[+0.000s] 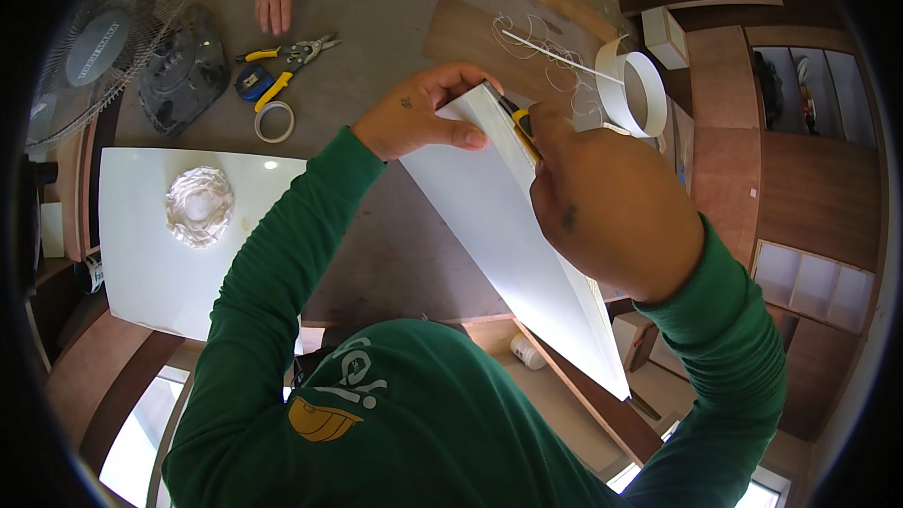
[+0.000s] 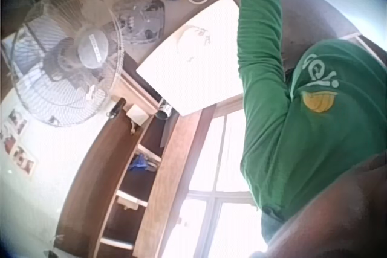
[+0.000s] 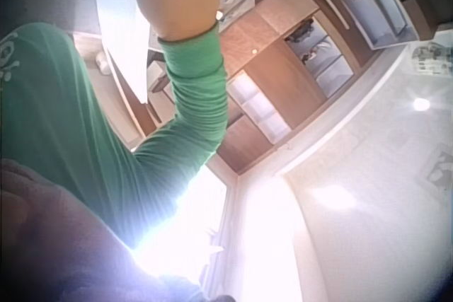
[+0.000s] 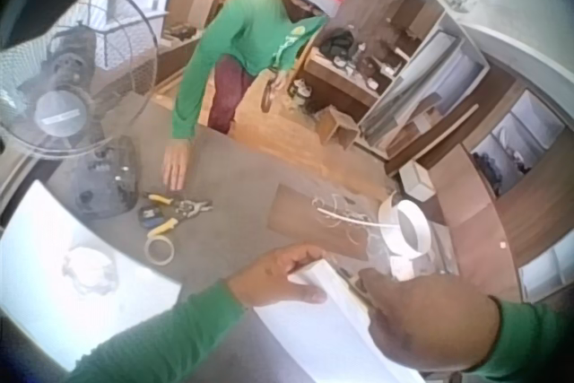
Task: The person trims the edges of a white rectangular board using a utility knife, running the blade along the sides to remove excess material.
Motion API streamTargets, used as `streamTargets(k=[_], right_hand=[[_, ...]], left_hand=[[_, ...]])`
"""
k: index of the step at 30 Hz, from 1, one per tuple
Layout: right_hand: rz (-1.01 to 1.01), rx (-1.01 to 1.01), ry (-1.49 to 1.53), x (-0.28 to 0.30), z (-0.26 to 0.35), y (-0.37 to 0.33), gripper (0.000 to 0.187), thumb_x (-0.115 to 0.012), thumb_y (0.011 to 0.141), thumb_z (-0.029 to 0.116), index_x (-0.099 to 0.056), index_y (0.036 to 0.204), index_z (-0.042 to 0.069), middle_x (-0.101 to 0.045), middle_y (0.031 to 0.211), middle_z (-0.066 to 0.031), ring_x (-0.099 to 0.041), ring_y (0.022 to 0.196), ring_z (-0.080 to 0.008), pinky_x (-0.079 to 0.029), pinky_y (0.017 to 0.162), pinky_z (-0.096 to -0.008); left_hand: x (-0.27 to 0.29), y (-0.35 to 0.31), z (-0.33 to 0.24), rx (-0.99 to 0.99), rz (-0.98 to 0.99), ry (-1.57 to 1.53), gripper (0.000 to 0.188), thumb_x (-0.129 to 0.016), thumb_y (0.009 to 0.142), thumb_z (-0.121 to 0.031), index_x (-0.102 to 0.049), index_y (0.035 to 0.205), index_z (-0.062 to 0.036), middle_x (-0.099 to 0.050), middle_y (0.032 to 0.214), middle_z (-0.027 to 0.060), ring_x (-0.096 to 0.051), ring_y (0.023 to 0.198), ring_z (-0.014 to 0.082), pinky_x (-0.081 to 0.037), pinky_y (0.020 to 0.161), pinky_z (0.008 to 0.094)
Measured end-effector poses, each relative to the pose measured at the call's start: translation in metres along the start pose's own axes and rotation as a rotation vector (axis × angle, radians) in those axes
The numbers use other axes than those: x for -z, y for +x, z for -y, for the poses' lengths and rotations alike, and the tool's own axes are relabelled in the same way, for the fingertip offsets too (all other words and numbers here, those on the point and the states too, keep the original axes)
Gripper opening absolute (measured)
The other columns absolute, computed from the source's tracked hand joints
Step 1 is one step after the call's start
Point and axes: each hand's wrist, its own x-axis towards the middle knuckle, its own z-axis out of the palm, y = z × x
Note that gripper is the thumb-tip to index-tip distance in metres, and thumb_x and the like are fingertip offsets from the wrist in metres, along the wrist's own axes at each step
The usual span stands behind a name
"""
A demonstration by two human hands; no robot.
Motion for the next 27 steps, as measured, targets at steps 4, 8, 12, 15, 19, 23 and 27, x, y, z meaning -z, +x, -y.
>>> streamTargets(k=[4,8,12,15,19,23,27], right_hand=[[0.039,-0.028,-0.029,0.002,0.004,0.002,0.024,-0.061,0.088,0.005,-0.056,0.111,0.001,-0.065,0.068,-0.0205,-0.067,0.066,-0.0407,-0.052,0.062,-0.0529],[0.020,0.017,-0.089,0.003,0.005,0.003,0.024,-0.061,0.087,0.005,-0.057,0.110,0.000,-0.064,0.068,-0.0191,-0.067,0.066,-0.0397,-0.053,0.061,-0.0514],[-0.002,0.077,-0.167,0.006,0.008,0.006,0.024,-0.062,0.085,0.004,-0.057,0.108,-0.002,-0.065,0.067,-0.0171,-0.067,0.065,-0.0377,-0.053,0.061,-0.0489],[0.003,0.076,-0.216,0.006,0.015,0.006,0.022,-0.062,0.084,0.004,-0.057,0.104,-0.004,-0.065,0.067,-0.0165,-0.068,0.064,-0.0358,-0.054,0.059,-0.0464],[0.056,0.055,-0.257,0.007,0.022,0.010,0.020,-0.062,0.083,0.003,-0.057,0.101,-0.005,-0.066,0.068,-0.0170,-0.069,0.062,-0.0346,-0.055,0.057,-0.0440],[0.002,0.092,-0.241,0.001,0.019,0.012,0.017,-0.062,0.083,0.003,-0.057,0.097,-0.004,-0.066,0.068,-0.0176,-0.068,0.061,-0.0353,-0.055,0.056,-0.0442],[-0.068,0.143,-0.242,-0.002,0.016,0.013,0.014,-0.062,0.082,0.003,-0.059,0.095,-0.003,-0.066,0.068,-0.0181,-0.068,0.061,-0.0353,-0.055,0.057,-0.0442]], left_hand=[[0.001,0.000,0.003,0.007,-0.008,0.005,0.061,-0.086,0.079,-0.006,-0.058,0.133,-0.0059,-0.066,0.120,0.0051,-0.063,0.114,0.0151,-0.053,0.099,0.0320],[0.001,0.000,0.002,0.012,-0.016,-0.005,0.063,-0.086,0.079,-0.006,-0.056,0.135,-0.0055,-0.066,0.122,0.0059,-0.063,0.115,0.0152,-0.053,0.100,0.0318],[0.002,0.001,0.002,0.012,-0.002,-0.008,0.065,-0.086,0.079,-0.007,-0.054,0.136,-0.0033,-0.068,0.120,0.0071,-0.065,0.111,0.0154,-0.054,0.099,0.0318],[0.002,0.001,-0.001,0.036,-0.012,0.008,0.068,-0.087,0.078,-0.008,-0.052,0.136,-0.0012,-0.069,0.116,0.0081,-0.067,0.107,0.0157,-0.054,0.097,0.0318],[0.001,-0.001,-0.003,0.035,-0.037,0.017,0.071,-0.088,0.077,-0.008,-0.050,0.136,0.0001,-0.070,0.114,0.0089,-0.067,0.105,0.0159,-0.054,0.096,0.0317],[0.001,0.000,-0.001,0.021,-0.054,0.033,0.071,-0.088,0.077,-0.008,-0.050,0.136,-0.0001,-0.070,0.113,0.0087,-0.068,0.104,0.0157,-0.054,0.095,0.0310],[0.000,0.001,-0.002,0.022,-0.053,0.020,0.070,-0.088,0.077,-0.007,-0.051,0.136,-0.0003,-0.071,0.111,0.0082,-0.067,0.104,0.0151,-0.054,0.095,0.0309]])
